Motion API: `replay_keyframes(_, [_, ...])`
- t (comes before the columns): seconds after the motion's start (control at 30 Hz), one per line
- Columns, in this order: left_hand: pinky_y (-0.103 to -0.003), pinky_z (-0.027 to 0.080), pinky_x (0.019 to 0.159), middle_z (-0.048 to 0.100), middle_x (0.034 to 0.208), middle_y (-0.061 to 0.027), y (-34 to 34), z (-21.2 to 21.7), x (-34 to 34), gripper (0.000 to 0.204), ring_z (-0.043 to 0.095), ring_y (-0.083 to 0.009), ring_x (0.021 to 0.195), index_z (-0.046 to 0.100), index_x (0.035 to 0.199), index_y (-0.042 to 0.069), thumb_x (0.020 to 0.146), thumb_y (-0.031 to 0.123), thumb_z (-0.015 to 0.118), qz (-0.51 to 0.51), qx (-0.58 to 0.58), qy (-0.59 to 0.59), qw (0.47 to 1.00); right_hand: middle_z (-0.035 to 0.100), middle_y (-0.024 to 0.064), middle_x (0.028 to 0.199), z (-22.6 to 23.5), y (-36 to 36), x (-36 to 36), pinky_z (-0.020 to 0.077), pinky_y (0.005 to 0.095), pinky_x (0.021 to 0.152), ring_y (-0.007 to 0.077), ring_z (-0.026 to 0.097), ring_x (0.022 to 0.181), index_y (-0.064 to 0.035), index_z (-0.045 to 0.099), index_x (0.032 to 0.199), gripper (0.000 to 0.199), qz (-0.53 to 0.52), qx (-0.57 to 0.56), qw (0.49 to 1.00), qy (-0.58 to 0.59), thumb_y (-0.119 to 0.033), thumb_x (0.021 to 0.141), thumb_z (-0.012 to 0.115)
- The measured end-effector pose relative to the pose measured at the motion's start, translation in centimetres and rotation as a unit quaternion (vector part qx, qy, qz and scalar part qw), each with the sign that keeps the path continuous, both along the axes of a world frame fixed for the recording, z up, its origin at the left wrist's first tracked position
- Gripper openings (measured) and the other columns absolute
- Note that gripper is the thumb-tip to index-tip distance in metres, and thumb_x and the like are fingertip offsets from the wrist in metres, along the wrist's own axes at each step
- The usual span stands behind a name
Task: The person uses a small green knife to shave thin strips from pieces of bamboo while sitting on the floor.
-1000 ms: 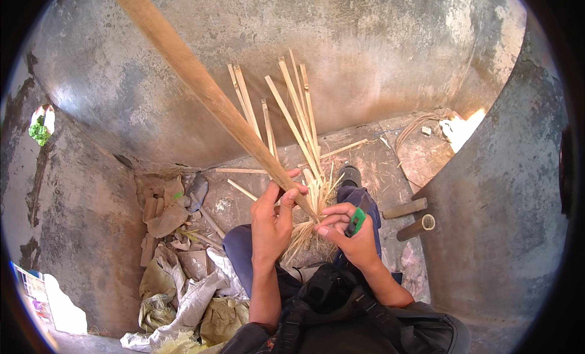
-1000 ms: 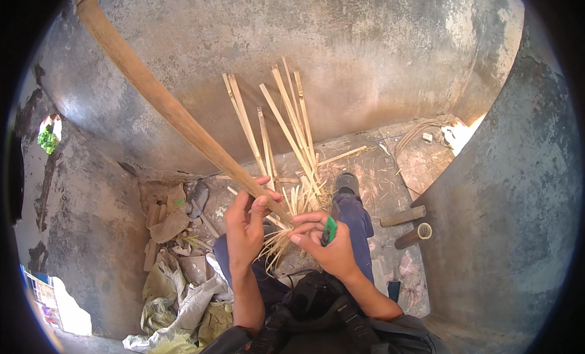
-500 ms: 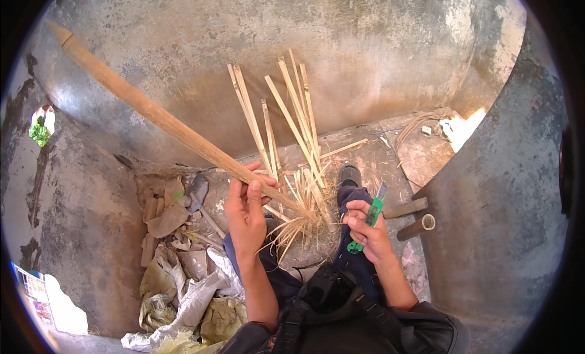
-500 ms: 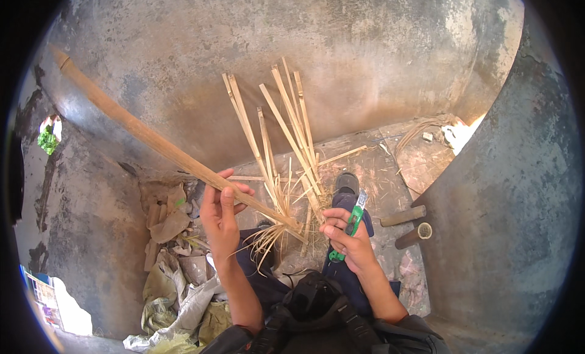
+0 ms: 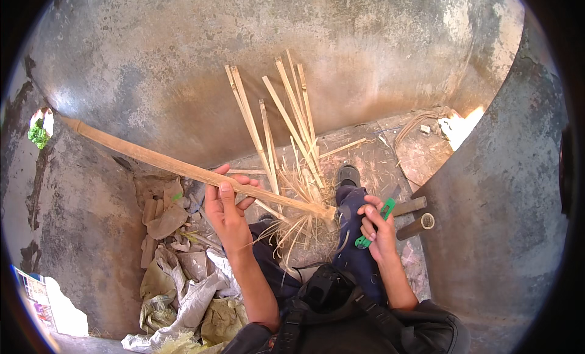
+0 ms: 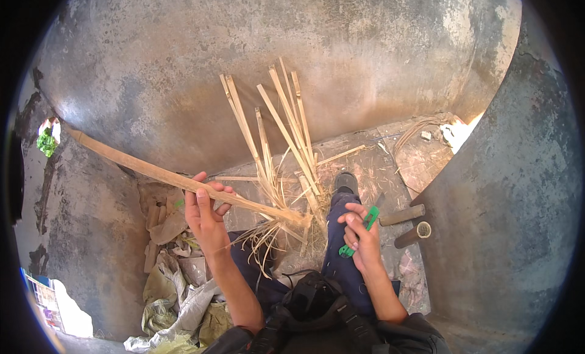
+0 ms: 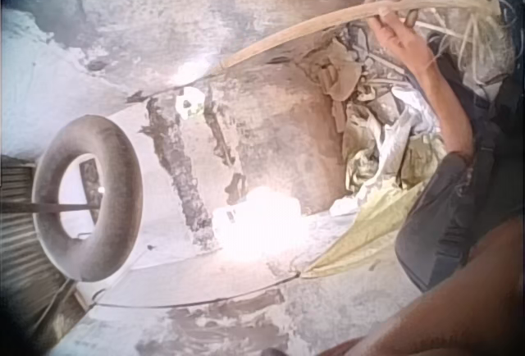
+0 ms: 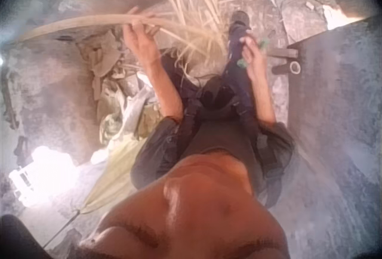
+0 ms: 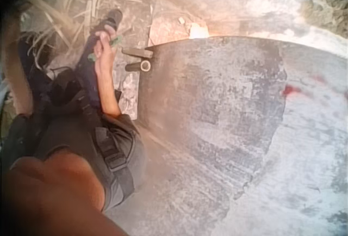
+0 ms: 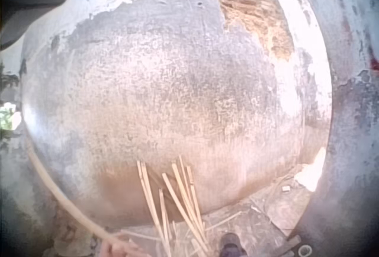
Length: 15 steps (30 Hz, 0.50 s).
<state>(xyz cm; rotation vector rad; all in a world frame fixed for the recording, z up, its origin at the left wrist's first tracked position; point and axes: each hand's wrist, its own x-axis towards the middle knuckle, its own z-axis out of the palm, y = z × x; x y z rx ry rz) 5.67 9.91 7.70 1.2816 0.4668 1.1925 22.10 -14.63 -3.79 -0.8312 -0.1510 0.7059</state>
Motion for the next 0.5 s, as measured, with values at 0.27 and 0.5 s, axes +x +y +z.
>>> replay_keyframes(0.27, [-0.042,0.067,0.1,0.066,0.123,-0.0114,0.1,-2.6,-0.4,0.038,0.073,-0.0265,0.115,0.049,0.15,0.003,0.119,0.025,0.055,-0.011,-0.056,-0.133,0.99,0.077,0.0147,0.11,2.0,0.0,0.8,0.0282,0.0191,0.046,0.002,0.039,0.051,-0.0014,0.061,0.138,0.034,0.012,-0.046,0.993,-0.106,-0.023,0.112,0.063])
replay_keyframes(0.5, [-0.046,0.066,0.105,0.066,0.123,-0.0119,-0.7,-4.6,-0.4,0.029,0.072,-0.0283,0.118,0.05,0.143,0.007,0.119,0.022,0.055,-0.058,-0.039,-0.194,0.979,0.081,0.0135,0.114,5.5,2.1,-1.6,0.0305,0.0166,0.056,-0.0034,0.039,0.061,-0.008,0.052,0.126,0.037,0.009,-0.058,0.971,-0.233,-0.018,0.102,0.077])
